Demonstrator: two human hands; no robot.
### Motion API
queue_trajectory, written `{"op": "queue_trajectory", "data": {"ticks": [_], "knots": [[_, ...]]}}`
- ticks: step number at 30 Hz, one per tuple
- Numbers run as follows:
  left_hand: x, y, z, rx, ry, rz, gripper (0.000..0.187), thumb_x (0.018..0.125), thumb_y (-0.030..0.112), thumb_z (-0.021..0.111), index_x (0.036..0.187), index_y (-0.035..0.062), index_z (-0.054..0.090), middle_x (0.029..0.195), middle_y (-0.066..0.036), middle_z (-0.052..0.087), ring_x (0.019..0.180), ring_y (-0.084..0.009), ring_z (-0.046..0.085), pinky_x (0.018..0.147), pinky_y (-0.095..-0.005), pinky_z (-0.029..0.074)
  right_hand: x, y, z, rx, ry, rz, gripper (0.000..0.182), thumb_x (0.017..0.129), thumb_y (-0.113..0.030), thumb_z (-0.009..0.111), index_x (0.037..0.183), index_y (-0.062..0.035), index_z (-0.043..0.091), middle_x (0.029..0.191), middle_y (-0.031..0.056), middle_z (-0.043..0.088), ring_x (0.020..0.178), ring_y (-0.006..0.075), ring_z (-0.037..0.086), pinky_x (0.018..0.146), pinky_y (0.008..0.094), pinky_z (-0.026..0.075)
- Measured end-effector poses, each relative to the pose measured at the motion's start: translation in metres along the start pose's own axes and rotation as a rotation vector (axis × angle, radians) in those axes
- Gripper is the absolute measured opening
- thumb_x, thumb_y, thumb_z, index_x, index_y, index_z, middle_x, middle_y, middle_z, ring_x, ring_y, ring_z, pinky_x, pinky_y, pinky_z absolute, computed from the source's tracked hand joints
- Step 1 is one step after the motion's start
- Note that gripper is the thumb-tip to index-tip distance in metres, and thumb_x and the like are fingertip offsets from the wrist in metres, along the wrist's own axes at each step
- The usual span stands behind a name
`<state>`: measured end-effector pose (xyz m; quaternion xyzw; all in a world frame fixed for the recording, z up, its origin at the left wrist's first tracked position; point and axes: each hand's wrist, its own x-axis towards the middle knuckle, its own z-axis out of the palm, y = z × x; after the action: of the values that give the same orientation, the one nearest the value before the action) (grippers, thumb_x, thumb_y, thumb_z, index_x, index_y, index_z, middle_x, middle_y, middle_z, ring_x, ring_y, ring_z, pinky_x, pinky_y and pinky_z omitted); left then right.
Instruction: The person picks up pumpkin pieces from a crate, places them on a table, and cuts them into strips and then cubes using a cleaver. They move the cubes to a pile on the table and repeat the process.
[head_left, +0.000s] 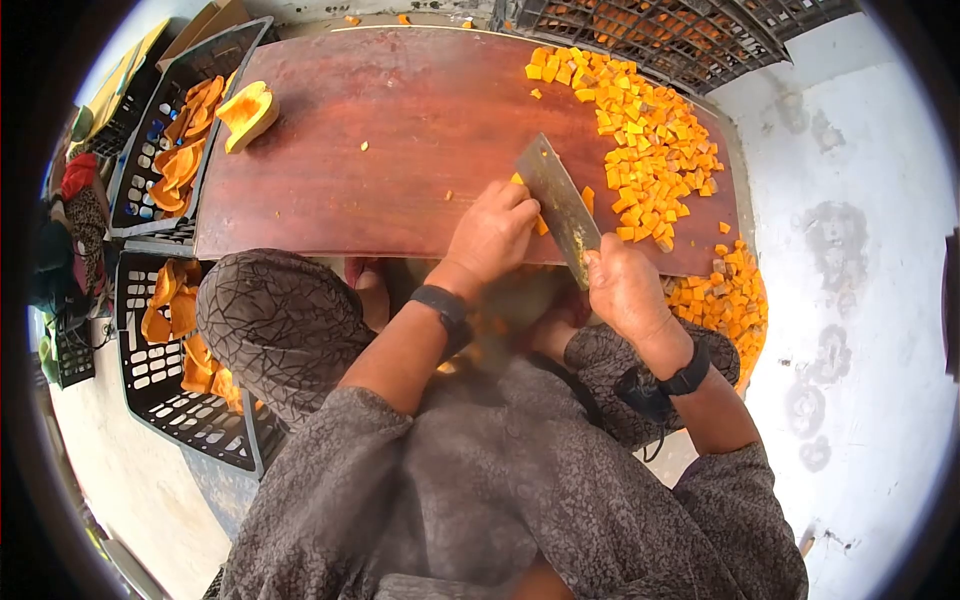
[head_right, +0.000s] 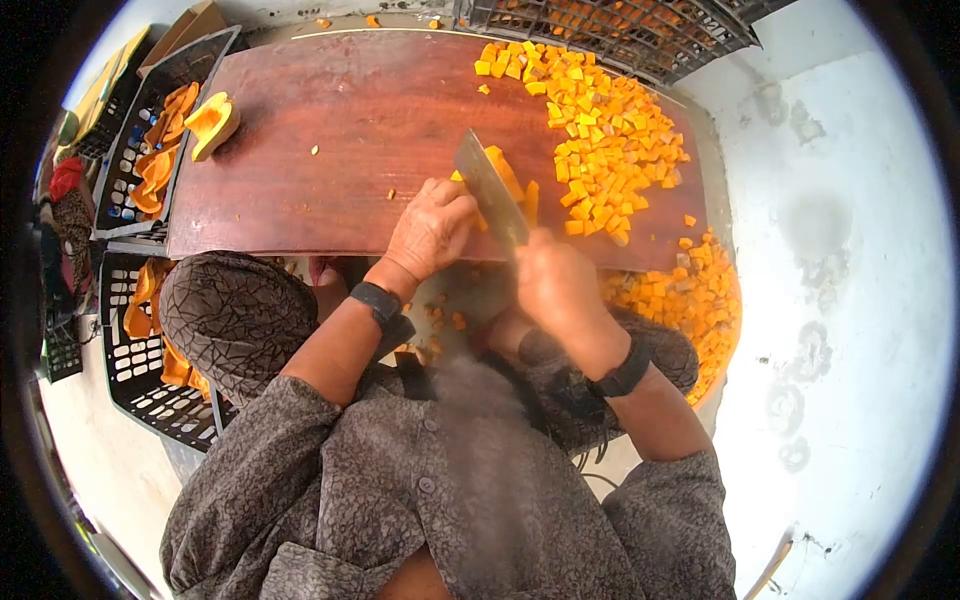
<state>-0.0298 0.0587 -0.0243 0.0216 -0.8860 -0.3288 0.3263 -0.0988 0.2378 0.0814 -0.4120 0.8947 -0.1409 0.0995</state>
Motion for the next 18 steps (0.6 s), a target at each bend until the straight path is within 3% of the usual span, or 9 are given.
{"op": "queue_trajectory", "data": {"ticks": [5,11,18], "knots": [[0.002,0.002,0.002,0.049,0.031,0.025,0.010,0.071,0.002,0.059,0.080,0.0048,0.058,0.087,-0.011,0.056,0.086,-0.0316,0.054,0.078,-0.0384,0.049,0.004,0.006,0.006,0.003,-0.011,-0.043,0.015,0.088,-0.012,0.056,0.088,0.0010,0.049,0.073,0.0270,0.059,0.075,0.0476,0.058,0.065,0.0517,0.047],[0.004,0.004,0.001,0.025,-0.026,0.015,0.014,0.073,0.002,0.061,0.086,0.0061,0.060,0.092,-0.012,0.057,0.087,-0.0347,0.053,0.079,-0.0408,0.048,0.013,0.003,0.005,0.016,0.032,-0.154,0.012,0.088,-0.010,0.057,0.087,0.0002,0.051,0.072,0.0257,0.060,0.073,0.0455,0.060,0.065,0.0506,0.048],[0.003,0.004,0.002,0.027,-0.047,0.022,0.015,0.074,0.003,0.063,0.089,0.0056,0.061,0.096,-0.012,0.059,0.086,-0.0346,0.053,0.078,-0.0404,0.047,0.025,-0.002,0.018,-0.035,0.007,-0.121,0.012,0.087,-0.009,0.057,0.084,0.0006,0.052,0.072,0.0241,0.062,0.073,0.0425,0.063,0.065,0.0486,0.050]]}}
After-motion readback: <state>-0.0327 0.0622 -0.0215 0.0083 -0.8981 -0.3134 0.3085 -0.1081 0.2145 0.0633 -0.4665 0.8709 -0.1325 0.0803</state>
